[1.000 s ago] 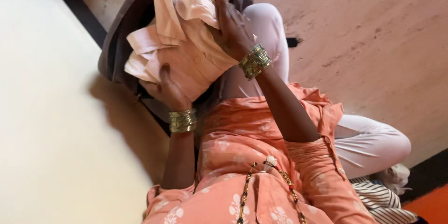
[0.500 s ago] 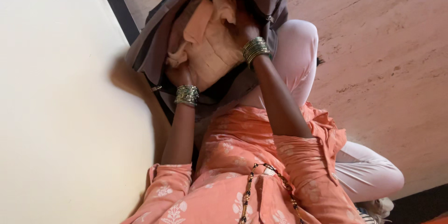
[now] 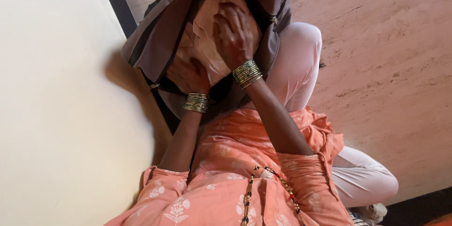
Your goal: The person folds a light-colored cloth by hand, spreading it out on the floor, smoothing it with their palms, and folding it into a rectangle before placing it inside a backpack.
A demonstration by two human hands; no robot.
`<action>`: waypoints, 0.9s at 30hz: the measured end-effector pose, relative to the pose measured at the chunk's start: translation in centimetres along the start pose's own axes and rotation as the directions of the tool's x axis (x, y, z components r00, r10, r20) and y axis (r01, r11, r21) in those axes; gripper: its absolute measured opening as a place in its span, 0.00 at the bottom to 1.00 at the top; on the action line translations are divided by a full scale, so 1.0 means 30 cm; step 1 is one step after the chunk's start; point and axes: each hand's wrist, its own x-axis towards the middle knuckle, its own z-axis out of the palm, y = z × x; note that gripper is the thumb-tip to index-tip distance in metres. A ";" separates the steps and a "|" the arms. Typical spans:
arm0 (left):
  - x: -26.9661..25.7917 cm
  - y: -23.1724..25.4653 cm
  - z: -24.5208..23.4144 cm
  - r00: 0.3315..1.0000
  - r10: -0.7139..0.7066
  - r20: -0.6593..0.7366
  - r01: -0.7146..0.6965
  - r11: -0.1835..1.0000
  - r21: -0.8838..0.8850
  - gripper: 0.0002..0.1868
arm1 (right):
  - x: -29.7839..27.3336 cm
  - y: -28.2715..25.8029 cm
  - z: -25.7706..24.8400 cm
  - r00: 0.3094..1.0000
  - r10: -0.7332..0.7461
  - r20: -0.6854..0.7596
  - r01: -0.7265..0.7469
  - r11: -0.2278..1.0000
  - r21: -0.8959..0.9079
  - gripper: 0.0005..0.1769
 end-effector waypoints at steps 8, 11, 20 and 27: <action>0.079 0.108 -0.072 0.810 0.355 0.466 -0.408 0.913 0.013 0.40 | -0.035 0.001 0.042 0.929 -0.042 0.367 0.084 0.991 -0.100 0.31; 0.079 0.105 -0.073 0.792 0.342 0.506 -0.416 0.909 0.037 0.41 | -0.055 0.007 0.053 0.919 0.002 0.393 0.076 0.980 -0.183 0.30; 0.096 0.085 -0.034 0.766 0.300 0.569 -0.426 0.899 0.099 0.42 | -0.035 -0.003 0.085 0.834 0.166 0.526 -0.018 0.961 -0.275 0.33; 0.117 0.099 -0.028 0.754 0.290 0.589 -0.421 0.902 0.095 0.43 | -0.037 0.010 0.114 0.815 0.180 0.551 -0.023 0.960 -0.279 0.36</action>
